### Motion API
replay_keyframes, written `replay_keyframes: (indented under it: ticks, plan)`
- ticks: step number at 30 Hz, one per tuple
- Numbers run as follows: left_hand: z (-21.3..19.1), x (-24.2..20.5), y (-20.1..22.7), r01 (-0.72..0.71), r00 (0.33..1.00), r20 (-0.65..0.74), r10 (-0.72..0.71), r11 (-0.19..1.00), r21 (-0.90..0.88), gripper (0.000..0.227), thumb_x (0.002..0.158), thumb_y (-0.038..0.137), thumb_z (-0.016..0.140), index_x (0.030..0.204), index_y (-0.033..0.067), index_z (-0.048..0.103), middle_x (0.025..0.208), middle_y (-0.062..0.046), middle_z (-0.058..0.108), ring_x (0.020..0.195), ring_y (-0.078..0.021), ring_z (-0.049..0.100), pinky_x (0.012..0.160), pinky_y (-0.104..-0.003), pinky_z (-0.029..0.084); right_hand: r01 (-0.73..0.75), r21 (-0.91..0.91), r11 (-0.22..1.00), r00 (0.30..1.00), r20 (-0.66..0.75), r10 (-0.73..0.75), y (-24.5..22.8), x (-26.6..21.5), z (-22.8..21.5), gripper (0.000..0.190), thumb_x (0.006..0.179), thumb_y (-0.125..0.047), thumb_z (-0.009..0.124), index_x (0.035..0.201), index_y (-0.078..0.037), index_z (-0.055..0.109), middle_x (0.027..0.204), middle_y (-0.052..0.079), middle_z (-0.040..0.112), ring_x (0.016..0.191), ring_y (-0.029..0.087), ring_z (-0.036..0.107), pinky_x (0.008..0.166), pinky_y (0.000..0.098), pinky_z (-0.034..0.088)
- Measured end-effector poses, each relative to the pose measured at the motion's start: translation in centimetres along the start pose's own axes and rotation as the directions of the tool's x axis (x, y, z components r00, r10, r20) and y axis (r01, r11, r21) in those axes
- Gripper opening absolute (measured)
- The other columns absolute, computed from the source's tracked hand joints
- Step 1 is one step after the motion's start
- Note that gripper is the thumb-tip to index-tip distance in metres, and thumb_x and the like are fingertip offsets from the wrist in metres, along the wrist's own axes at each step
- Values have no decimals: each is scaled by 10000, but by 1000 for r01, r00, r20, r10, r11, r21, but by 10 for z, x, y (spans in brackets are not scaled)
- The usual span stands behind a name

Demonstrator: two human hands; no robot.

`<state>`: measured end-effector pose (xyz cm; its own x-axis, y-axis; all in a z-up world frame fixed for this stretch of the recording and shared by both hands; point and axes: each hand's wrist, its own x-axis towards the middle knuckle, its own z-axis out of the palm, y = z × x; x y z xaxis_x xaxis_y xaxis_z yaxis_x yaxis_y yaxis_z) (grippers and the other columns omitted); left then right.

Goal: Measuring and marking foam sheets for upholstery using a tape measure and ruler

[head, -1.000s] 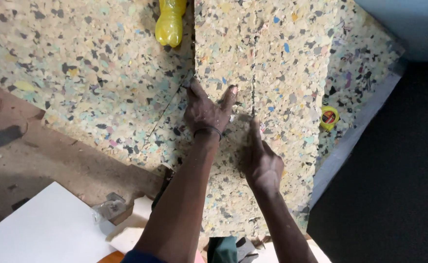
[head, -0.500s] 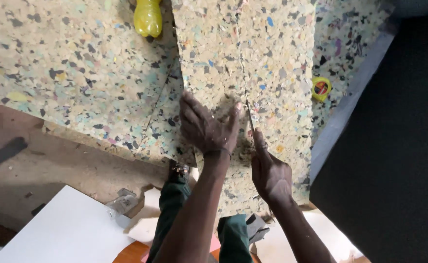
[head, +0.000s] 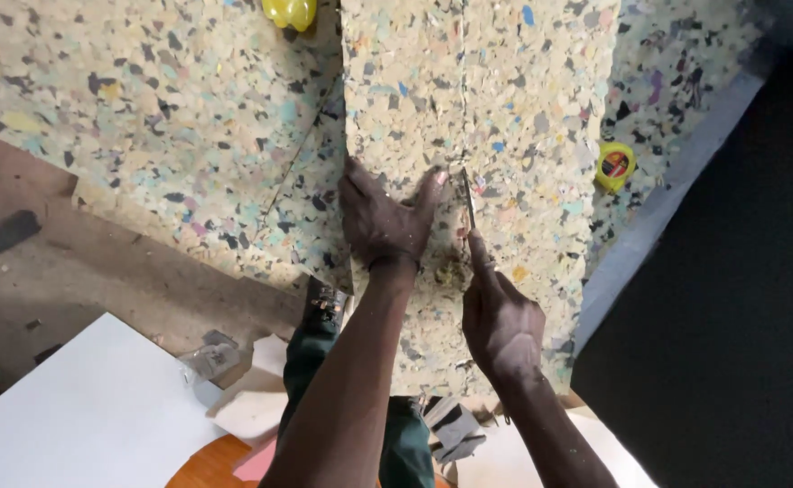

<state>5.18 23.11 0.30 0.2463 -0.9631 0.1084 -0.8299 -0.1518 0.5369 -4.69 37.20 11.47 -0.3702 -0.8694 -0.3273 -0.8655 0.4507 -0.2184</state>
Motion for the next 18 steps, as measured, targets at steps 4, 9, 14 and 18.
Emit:
replay_keyframes:
  ticks: [4, 9, 14, 18]
  plan:
    - [-2, 3, -8, -11, 1000, 9, 11, 1000, 15, 1398, 729, 1042, 706, 1627, -13, 523, 1392, -274, 655, 1209, -531, 771, 869, -615, 689, -5, -66, 998, 999, -39, 3, -17, 11, 17, 813, 1088, -214, 622, 1840, -433, 403, 802, 60, 806, 543, 299, 736, 571, 522, 671]
    - [6, 5, -9, 5, 999, 33, -5, 1000, 1, 1360, 760, 1003, 732, 1634, -15, 504, 1397, -288, 656, 1237, -560, 757, 925, -637, 685, -177, -49, 983, 925, 332, 183, -61, 56, -22, 840, 1140, -175, 529, 1893, -381, 219, 1030, 45, 886, 727, 248, 806, 735, 446, 657]
    - [0, 4, -5, 5, 1000, 19, -6, 999, 44, 1377, 715, 1001, 755, 1645, 16, 503, 1333, -259, 664, 1195, -548, 764, 880, -638, 674, -236, -139, 962, 861, 429, 273, -56, 3, -33, 914, 1144, -144, 497, 1924, -397, 92, 1130, 12, 872, 696, 151, 769, 702, 352, 655]
    - [2, 10, -8, 21, 1000, 5, -21, 1000, -21, 1318, 728, 977, 778, 1614, 36, 520, 1320, -253, 678, 1178, -535, 782, 875, -614, 676, -248, -103, 963, 872, 410, 268, -83, 42, -41, 790, 1176, -234, 474, 1899, -366, 185, 1079, 28, 874, 706, 191, 782, 736, 387, 650]
